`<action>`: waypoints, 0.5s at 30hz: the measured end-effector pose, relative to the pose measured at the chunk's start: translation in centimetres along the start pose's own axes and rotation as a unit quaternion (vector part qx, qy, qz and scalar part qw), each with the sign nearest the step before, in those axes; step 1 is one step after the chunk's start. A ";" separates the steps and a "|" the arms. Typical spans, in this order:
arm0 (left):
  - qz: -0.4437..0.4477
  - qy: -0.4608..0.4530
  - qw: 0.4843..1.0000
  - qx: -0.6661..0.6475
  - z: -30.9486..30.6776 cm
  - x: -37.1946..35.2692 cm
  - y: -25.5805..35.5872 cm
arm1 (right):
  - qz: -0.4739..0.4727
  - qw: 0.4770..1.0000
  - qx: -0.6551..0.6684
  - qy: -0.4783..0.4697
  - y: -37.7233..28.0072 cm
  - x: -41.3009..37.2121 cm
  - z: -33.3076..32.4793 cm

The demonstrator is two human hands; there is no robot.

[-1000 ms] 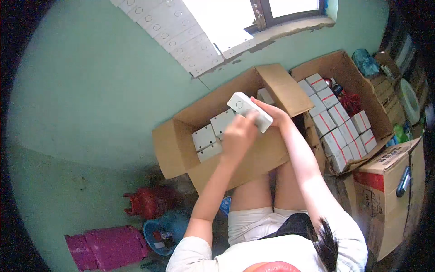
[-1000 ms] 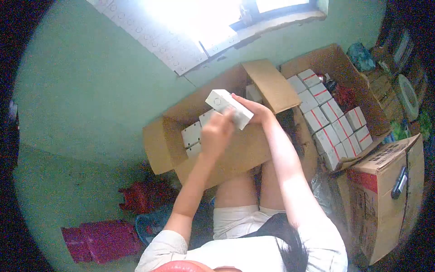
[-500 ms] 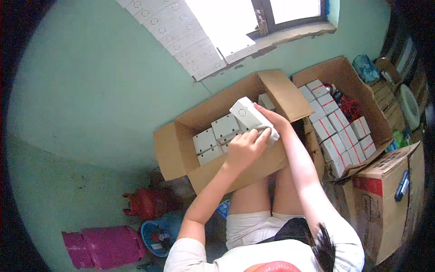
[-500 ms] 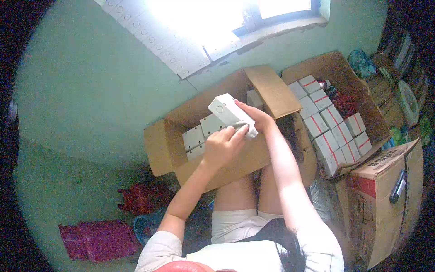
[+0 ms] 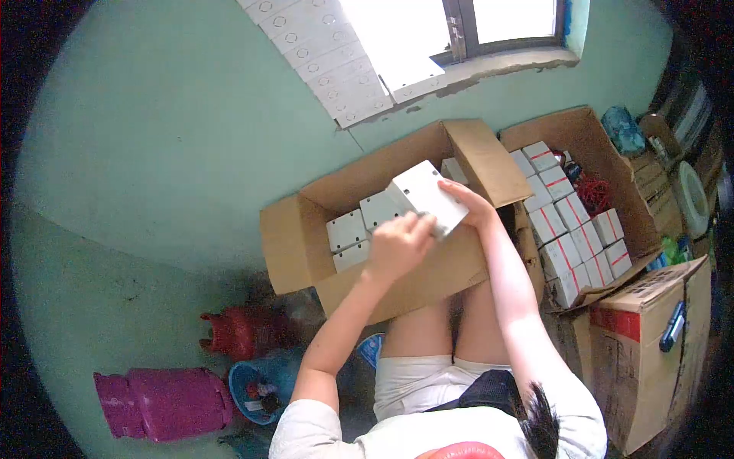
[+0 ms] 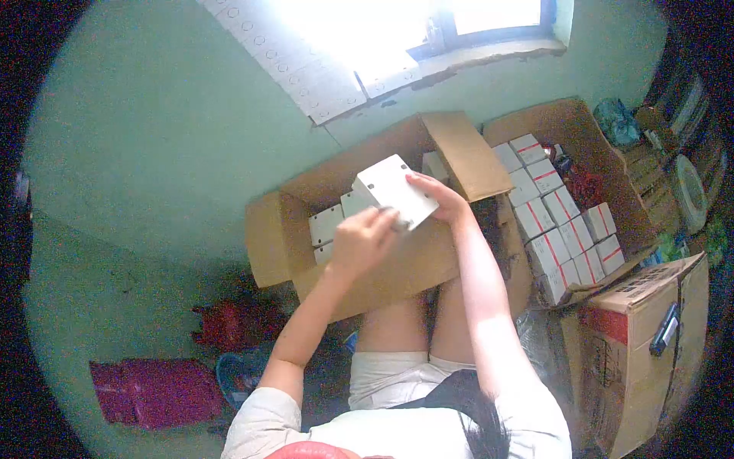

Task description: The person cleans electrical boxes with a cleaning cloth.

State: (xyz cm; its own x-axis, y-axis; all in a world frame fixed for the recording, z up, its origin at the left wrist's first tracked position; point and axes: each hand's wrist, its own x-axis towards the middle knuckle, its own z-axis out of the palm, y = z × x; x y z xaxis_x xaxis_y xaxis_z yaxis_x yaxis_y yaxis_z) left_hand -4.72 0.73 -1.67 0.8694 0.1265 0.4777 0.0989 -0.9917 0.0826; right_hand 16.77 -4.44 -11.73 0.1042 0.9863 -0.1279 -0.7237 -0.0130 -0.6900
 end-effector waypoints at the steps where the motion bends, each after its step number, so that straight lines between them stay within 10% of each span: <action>1: -0.060 0.010 0.998 0.023 -0.1 0.2 -1.0 | -0.017 1.000 0.008 -0.004 0.1 0.1 -0.1; 6: -0.171 0.016 0.985 0.036 0.9 -0.5 -1.0 | -0.016 1.000 0.022 -0.014 0.1 0.6 -0.3; 11: 0.030 -0.026 0.997 -0.063 2.8 -3.5 1.3 | -0.002 0.999 -0.029 0.017 0.4 1.0 -1.0; 15: -0.103 0.018 0.994 -0.018 2.5 -2.9 -1.7 | -0.048 0.997 -0.043 0.042 0.2 0.5 0.0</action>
State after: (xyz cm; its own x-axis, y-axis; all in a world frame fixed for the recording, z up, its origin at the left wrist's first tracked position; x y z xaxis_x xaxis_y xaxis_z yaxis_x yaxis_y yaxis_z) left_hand -6.19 1.97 -5.33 0.8140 0.3289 0.4788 0.2561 -0.9430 0.2124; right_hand 16.64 -3.93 -11.96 0.2298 0.9664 -0.1149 -0.6471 0.0635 -0.7598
